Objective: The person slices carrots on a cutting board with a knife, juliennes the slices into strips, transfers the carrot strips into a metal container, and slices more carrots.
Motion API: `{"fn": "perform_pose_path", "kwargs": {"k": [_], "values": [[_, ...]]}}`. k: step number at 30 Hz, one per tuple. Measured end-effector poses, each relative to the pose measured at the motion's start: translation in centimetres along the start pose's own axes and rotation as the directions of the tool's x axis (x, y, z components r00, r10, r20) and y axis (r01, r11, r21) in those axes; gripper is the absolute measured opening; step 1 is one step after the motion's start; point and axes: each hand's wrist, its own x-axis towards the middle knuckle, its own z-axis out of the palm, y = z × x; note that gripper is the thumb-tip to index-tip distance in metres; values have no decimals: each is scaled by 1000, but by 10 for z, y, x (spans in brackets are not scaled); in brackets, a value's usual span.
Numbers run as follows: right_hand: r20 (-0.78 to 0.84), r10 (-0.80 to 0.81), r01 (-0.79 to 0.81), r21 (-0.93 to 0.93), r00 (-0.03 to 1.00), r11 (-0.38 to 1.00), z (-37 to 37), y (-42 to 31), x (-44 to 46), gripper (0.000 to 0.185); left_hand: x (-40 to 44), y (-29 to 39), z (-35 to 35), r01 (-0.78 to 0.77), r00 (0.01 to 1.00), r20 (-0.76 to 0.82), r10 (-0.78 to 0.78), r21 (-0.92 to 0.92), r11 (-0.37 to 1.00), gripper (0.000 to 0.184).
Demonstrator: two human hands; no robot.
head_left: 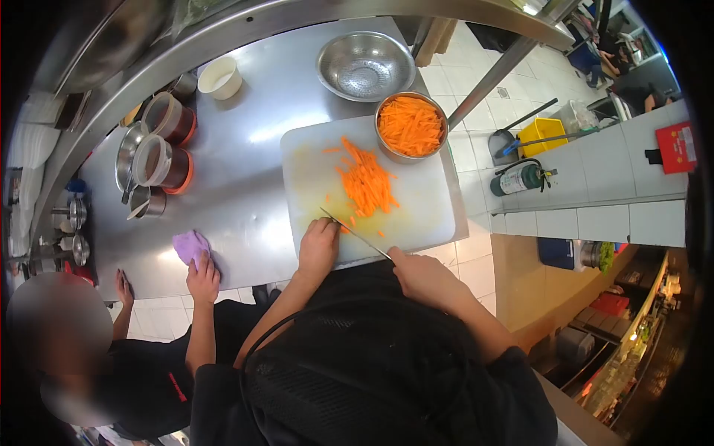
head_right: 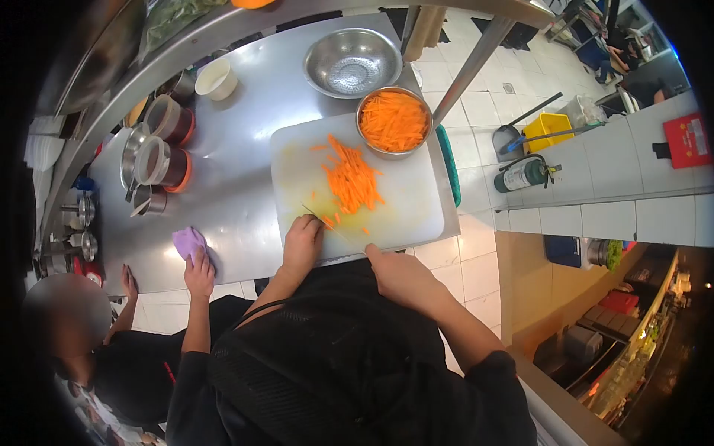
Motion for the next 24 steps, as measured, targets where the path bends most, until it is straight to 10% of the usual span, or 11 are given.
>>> {"fn": "perform_pose_path", "kwargs": {"k": [13, 24], "values": [[52, 54, -57, 58, 997, 997, 7, 17, 17, 27, 2, 0, -1, 14, 1000, -15, -14, -47, 999, 11], [-385, -19, 89, 166, 923, 982, 10, 23, 31, 29, 11, 1, 17, -14, 999, -40, 14, -13, 1000, 9]]}}
